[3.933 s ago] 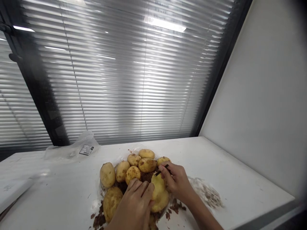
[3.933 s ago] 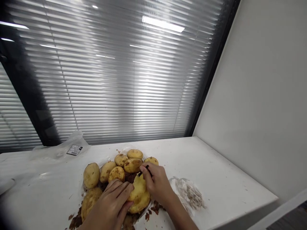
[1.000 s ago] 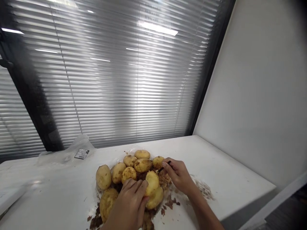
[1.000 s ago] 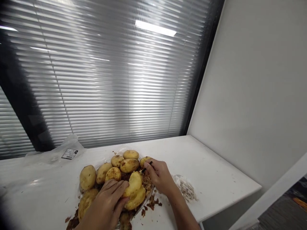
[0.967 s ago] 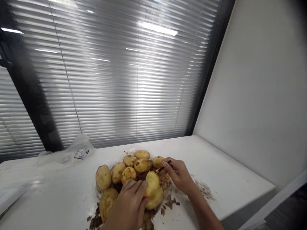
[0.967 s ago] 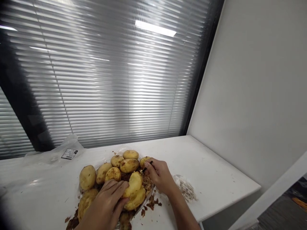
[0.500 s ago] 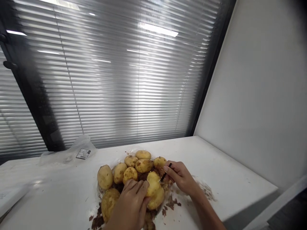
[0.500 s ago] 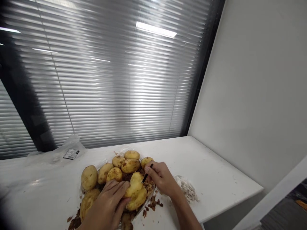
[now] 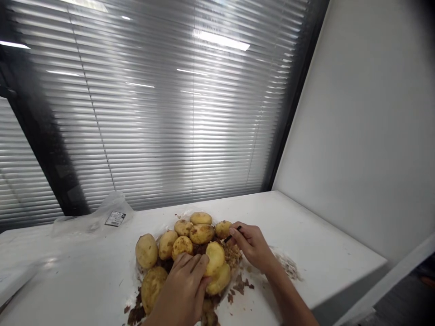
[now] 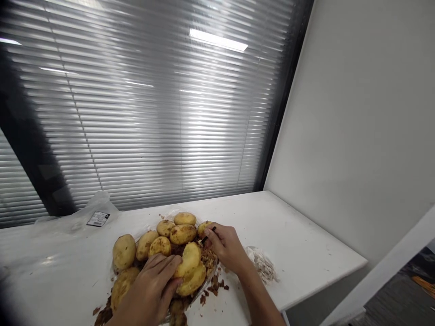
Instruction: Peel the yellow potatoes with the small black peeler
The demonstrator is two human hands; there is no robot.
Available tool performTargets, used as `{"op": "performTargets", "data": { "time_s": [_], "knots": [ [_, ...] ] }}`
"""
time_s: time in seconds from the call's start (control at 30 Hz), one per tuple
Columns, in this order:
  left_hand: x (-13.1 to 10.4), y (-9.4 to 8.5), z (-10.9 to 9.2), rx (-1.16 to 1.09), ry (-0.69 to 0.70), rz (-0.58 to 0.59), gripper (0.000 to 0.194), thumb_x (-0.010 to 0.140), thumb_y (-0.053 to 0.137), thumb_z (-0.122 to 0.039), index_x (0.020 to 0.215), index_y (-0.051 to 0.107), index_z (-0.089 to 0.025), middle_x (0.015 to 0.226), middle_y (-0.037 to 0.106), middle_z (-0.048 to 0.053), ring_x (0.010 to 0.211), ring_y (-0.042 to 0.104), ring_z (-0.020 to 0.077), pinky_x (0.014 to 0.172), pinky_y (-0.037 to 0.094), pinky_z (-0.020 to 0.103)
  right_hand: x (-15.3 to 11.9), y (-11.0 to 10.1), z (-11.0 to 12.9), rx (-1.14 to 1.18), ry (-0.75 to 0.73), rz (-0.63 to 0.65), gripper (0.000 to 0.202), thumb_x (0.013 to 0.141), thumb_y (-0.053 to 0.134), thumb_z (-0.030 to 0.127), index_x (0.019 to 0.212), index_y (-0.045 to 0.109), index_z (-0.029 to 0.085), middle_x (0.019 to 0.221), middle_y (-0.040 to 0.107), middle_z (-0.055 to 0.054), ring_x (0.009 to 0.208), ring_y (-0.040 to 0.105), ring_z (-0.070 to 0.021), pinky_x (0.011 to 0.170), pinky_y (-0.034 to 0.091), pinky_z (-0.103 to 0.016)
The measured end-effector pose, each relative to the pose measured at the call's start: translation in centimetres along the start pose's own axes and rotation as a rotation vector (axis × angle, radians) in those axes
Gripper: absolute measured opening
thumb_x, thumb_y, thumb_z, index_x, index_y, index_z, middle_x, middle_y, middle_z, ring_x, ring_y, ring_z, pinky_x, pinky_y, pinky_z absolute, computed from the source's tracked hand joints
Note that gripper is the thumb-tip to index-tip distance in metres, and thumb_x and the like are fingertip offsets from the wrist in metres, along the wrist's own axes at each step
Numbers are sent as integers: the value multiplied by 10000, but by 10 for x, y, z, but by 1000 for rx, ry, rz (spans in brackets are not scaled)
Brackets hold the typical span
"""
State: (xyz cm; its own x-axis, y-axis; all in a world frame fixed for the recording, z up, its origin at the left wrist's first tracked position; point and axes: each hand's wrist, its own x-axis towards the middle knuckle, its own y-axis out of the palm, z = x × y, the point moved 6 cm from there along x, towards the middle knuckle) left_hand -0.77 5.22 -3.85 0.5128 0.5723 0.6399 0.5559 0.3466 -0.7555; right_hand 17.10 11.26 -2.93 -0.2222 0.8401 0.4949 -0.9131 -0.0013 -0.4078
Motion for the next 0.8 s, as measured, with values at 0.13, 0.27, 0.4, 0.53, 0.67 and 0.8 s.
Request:
{"op": "performTargets", "data": {
  "time_s": [0.13, 0.27, 0.4, 0.53, 0.67, 0.8],
  "knots": [
    [0, 2, 2, -12, -7, 14, 324, 822, 464, -75, 1133, 511, -152, 964, 671, 79, 825, 609, 233, 751, 544, 409, -2, 2, -4, 91, 56, 53, 354, 965, 460, 402, 699, 556, 190, 522, 583, 21, 440, 451, -94, 452, 336, -209],
    [0, 2, 3, -14, -8, 24, 324, 820, 462, -74, 1129, 523, -150, 959, 672, 80, 828, 608, 238, 755, 544, 415, -2, 5, -4, 55, 53, 80, 344, 960, 474, 388, 694, 558, 187, 541, 595, 16, 462, 467, -96, 475, 352, -210],
    [0, 3, 3, -20, -39, 38, 295, 826, 462, -79, 1100, 538, -156, 957, 674, 78, 823, 606, 236, 748, 544, 409, 0, 2, -4, 33, 22, 1, 336, 968, 458, 387, 719, 564, 187, 573, 610, 9, 476, 481, -98, 487, 361, -213],
    [0, 4, 3, -14, -37, 55, 332, 820, 452, -68, 1134, 534, -139, 966, 673, 86, 832, 606, 235, 764, 542, 417, 1, 7, -6, 60, 43, 74, 359, 966, 461, 394, 677, 537, 195, 516, 580, 22, 453, 467, -98, 474, 351, -214],
    [-1, 5, 5, -24, -41, 43, 318, 818, 456, -69, 1112, 539, -160, 972, 678, 76, 838, 611, 234, 770, 544, 411, 1, 5, -8, 57, 33, 17, 339, 969, 457, 400, 719, 558, 194, 589, 612, 7, 477, 470, -97, 475, 353, -213],
    [-2, 5, 5, -11, -34, 22, 316, 821, 457, -82, 1117, 541, -156, 983, 681, 84, 845, 616, 236, 781, 545, 406, 1, 7, -11, 126, 77, 60, 359, 950, 481, 434, 691, 550, 195, 535, 589, 19, 441, 452, -94, 445, 341, -209]
  ]
}}
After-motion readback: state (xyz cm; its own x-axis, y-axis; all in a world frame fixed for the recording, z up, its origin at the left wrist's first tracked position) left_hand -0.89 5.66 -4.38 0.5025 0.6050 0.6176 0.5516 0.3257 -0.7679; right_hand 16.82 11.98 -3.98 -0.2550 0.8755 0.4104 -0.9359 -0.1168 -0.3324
